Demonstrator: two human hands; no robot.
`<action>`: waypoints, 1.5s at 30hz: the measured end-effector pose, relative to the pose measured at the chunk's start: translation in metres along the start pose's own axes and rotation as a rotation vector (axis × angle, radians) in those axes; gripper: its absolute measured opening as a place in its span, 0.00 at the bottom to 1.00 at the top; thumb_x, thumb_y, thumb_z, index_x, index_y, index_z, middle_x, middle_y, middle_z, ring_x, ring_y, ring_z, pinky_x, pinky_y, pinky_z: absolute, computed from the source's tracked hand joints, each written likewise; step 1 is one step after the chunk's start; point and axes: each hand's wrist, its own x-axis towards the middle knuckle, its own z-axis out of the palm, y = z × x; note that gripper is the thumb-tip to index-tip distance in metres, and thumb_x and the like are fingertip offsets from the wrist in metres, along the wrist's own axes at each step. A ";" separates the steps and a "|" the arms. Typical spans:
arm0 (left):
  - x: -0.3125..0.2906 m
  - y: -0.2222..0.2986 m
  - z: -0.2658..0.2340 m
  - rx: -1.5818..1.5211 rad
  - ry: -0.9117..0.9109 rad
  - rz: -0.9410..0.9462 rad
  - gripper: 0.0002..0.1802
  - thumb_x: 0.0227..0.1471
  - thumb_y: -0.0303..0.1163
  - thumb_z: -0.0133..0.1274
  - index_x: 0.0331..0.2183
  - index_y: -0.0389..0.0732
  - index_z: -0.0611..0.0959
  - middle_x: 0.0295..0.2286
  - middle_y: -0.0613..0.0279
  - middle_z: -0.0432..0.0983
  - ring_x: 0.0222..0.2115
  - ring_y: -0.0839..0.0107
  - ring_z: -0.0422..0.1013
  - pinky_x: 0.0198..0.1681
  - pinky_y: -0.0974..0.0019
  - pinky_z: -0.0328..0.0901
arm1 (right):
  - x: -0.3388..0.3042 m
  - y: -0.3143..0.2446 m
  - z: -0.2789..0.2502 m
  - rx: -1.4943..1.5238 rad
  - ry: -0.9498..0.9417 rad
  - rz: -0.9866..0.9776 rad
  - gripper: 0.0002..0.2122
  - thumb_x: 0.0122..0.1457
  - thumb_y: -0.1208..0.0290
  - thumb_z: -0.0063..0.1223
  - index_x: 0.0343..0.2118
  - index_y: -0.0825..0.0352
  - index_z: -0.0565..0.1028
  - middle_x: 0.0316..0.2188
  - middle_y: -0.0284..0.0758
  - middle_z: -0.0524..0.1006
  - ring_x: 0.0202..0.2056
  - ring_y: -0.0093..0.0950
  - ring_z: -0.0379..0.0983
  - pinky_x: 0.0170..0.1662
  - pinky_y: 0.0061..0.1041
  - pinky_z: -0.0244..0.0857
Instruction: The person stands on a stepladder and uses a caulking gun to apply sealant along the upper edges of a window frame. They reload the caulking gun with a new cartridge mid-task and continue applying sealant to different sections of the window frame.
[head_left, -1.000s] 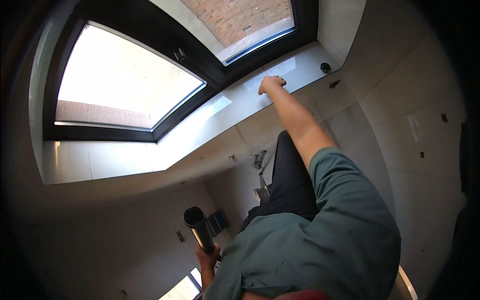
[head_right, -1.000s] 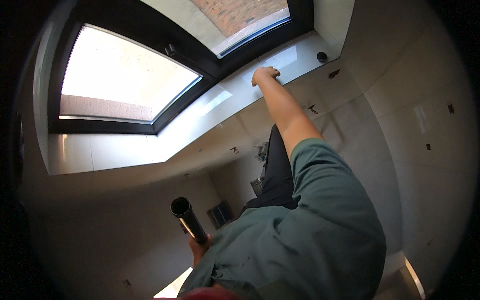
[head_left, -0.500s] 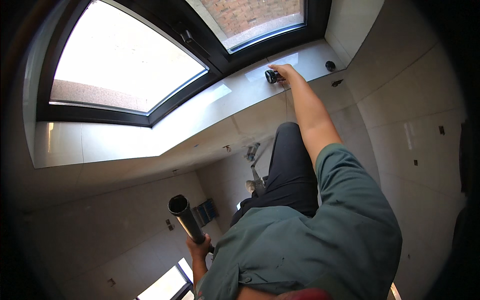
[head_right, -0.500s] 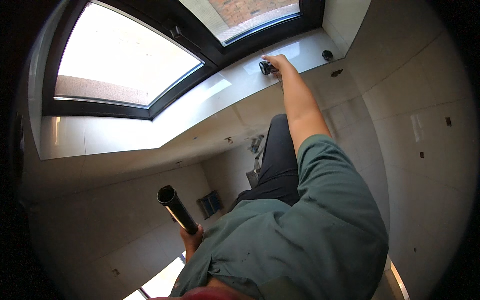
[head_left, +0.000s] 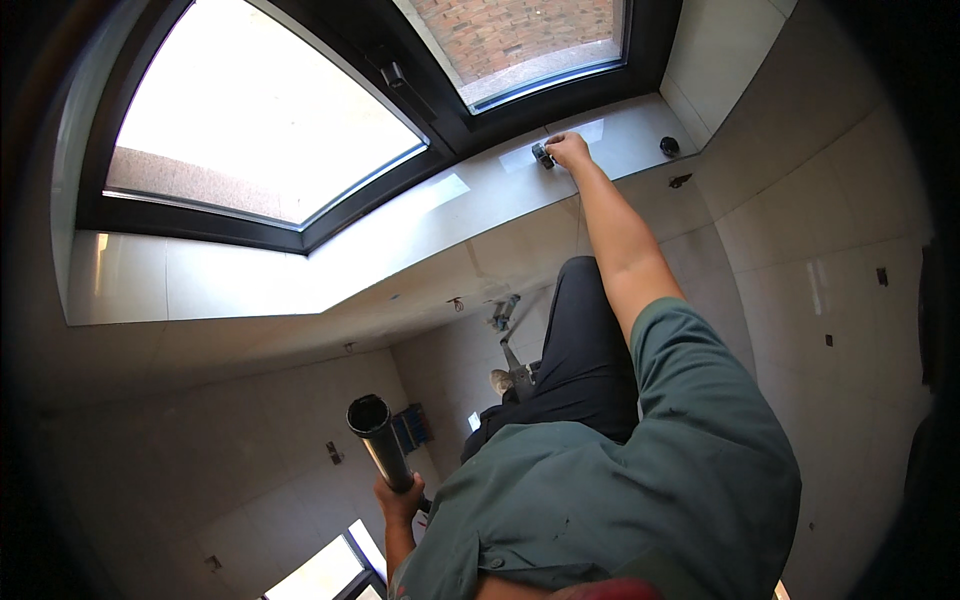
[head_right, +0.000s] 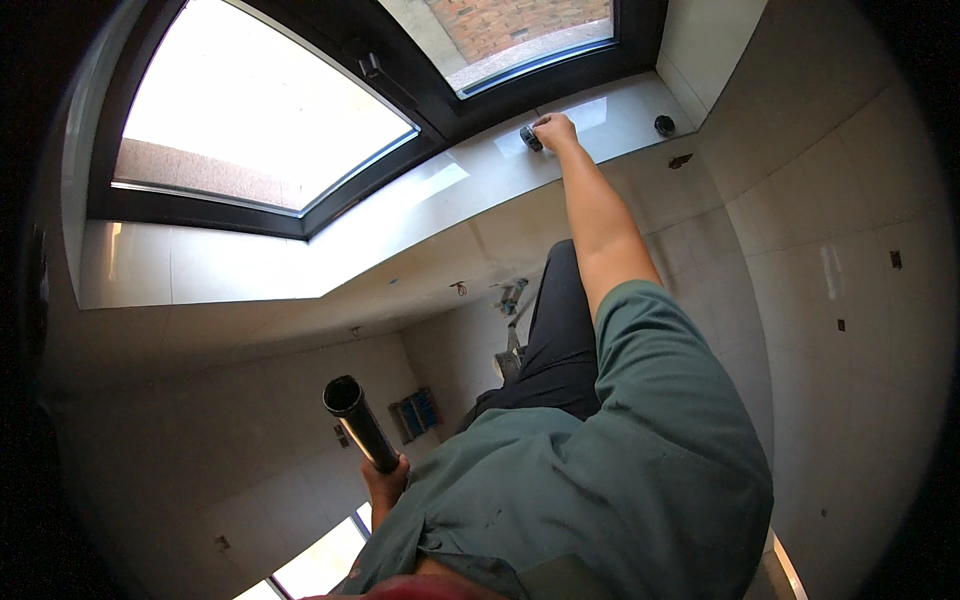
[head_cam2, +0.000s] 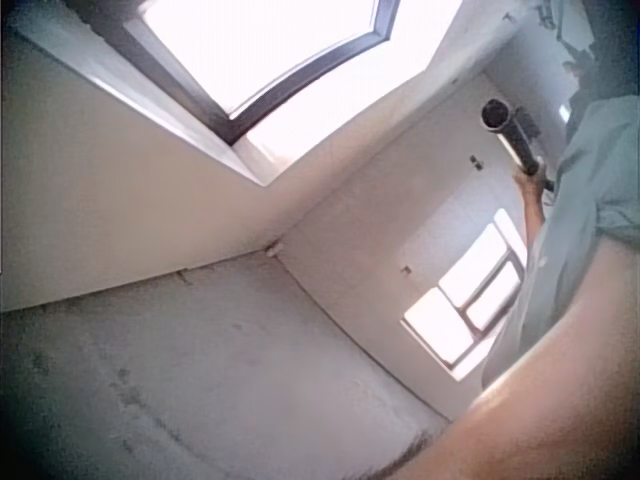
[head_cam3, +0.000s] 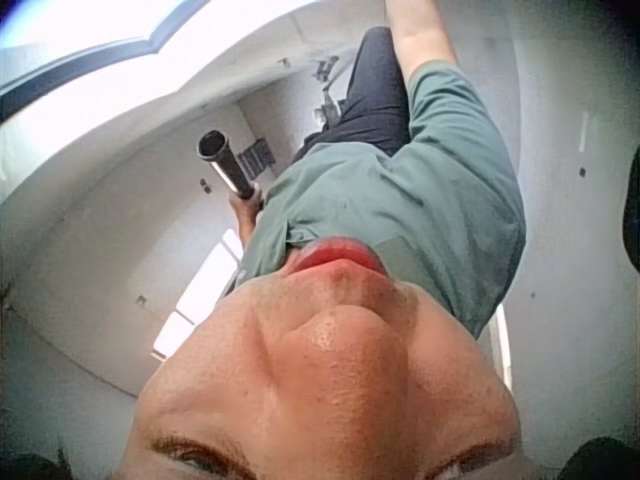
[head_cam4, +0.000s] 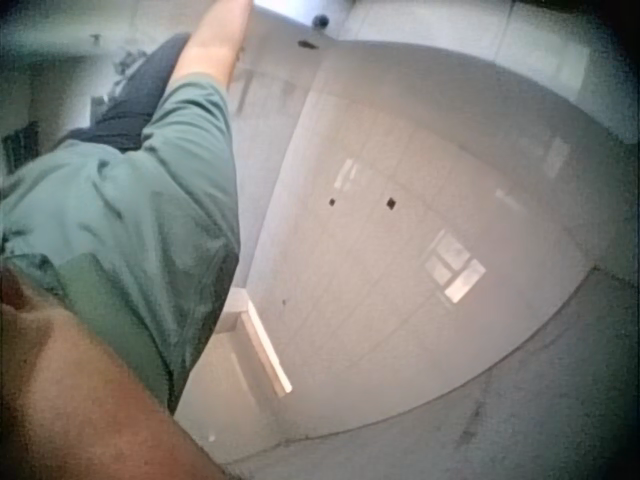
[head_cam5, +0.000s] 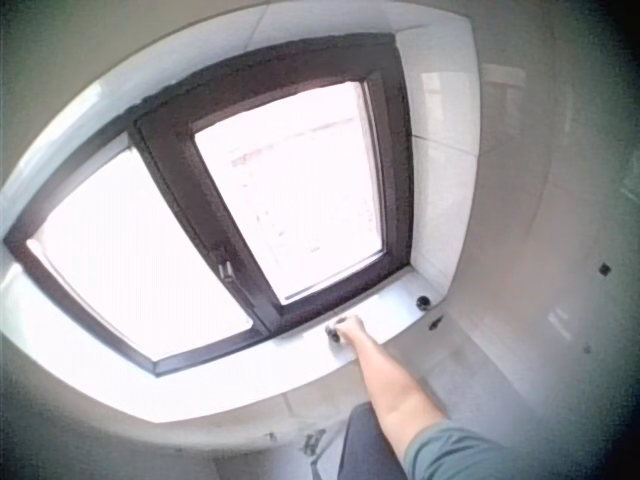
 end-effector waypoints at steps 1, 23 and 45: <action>0.000 -0.001 0.001 0.007 0.003 0.010 0.20 0.39 0.33 0.70 0.34 0.36 0.80 0.24 0.57 0.80 0.25 0.67 0.78 0.32 0.60 0.73 | -0.003 -0.003 -0.003 -0.011 0.007 -0.013 0.14 0.49 0.69 0.64 0.40 0.64 0.85 0.31 0.37 0.84 0.30 0.26 0.80 0.37 0.27 0.74; 0.075 0.043 -0.023 -0.114 -0.049 0.413 0.17 0.41 0.30 0.64 0.35 0.39 0.77 0.24 0.51 0.77 0.26 0.57 0.77 0.33 0.57 0.71 | -0.278 -0.292 -0.138 0.530 -0.681 -0.779 0.50 0.55 0.72 0.69 0.74 0.56 0.43 0.45 0.42 0.80 0.47 0.33 0.80 0.56 0.37 0.74; 0.064 0.116 -0.018 -0.538 -0.075 0.720 0.23 0.39 0.27 0.64 0.42 0.37 0.79 0.23 0.66 0.74 0.24 0.77 0.69 0.31 0.68 0.68 | -0.472 -0.400 -0.093 0.889 -1.092 -0.977 0.50 0.56 0.58 0.66 0.73 0.61 0.41 0.60 0.48 0.70 0.64 0.45 0.65 0.67 0.42 0.63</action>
